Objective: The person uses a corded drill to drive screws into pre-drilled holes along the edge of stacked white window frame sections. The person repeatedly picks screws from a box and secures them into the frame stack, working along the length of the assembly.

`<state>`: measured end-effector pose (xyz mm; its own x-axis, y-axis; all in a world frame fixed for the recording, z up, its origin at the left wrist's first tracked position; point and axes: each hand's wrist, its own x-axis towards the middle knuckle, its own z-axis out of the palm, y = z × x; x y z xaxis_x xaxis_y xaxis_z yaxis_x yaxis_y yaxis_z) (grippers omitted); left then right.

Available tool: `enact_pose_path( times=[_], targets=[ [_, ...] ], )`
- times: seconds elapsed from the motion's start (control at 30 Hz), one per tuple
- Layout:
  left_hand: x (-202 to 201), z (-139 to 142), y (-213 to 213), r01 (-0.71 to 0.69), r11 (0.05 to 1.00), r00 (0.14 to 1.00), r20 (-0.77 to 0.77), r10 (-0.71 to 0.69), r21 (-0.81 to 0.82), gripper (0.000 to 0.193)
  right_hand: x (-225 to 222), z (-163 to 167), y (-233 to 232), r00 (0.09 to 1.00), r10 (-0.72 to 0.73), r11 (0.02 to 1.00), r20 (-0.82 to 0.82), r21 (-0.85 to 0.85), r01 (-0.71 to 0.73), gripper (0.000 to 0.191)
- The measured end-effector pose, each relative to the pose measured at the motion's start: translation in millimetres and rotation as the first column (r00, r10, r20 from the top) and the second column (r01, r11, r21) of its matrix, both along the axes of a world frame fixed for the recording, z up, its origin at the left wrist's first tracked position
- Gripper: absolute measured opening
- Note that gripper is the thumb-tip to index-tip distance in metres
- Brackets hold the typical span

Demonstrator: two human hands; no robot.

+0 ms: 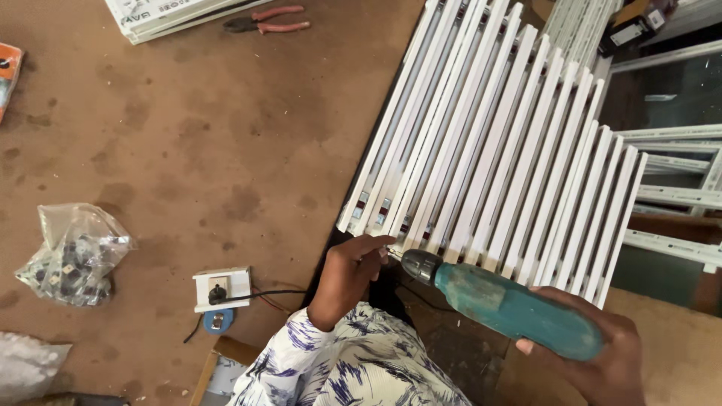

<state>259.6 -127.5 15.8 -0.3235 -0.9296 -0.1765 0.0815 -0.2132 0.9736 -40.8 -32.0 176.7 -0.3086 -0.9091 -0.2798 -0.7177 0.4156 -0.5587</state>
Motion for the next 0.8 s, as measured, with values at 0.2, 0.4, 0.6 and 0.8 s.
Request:
enact_pose_path(
  times=[0.2,0.4,0.6,0.8],
  targets=[
    [-2,11,-1,0.007,0.956,0.986,0.164,0.043,-0.294,0.03,6,1,3,0.998,0.053,0.998,0.017,-0.029,-0.052,0.065],
    [-3,13,0,0.0,0.968,0.985,0.165,0.044,-0.253,0.023,7,3,6,0.996,0.086,0.993,0.03,-0.083,-0.083,0.065],
    [-3,12,3,-0.02,0.952,0.983,0.169,0.075,-0.306,0.021,6,4,8,0.994,0.103,0.99,-0.024,-0.091,-0.105,0.065],
    [-3,13,5,0.073,0.918,0.946,0.319,0.061,-0.391,0.022,12,6,8,0.988,0.122,0.989,-0.096,-0.076,-0.13,0.066]
  ],
)
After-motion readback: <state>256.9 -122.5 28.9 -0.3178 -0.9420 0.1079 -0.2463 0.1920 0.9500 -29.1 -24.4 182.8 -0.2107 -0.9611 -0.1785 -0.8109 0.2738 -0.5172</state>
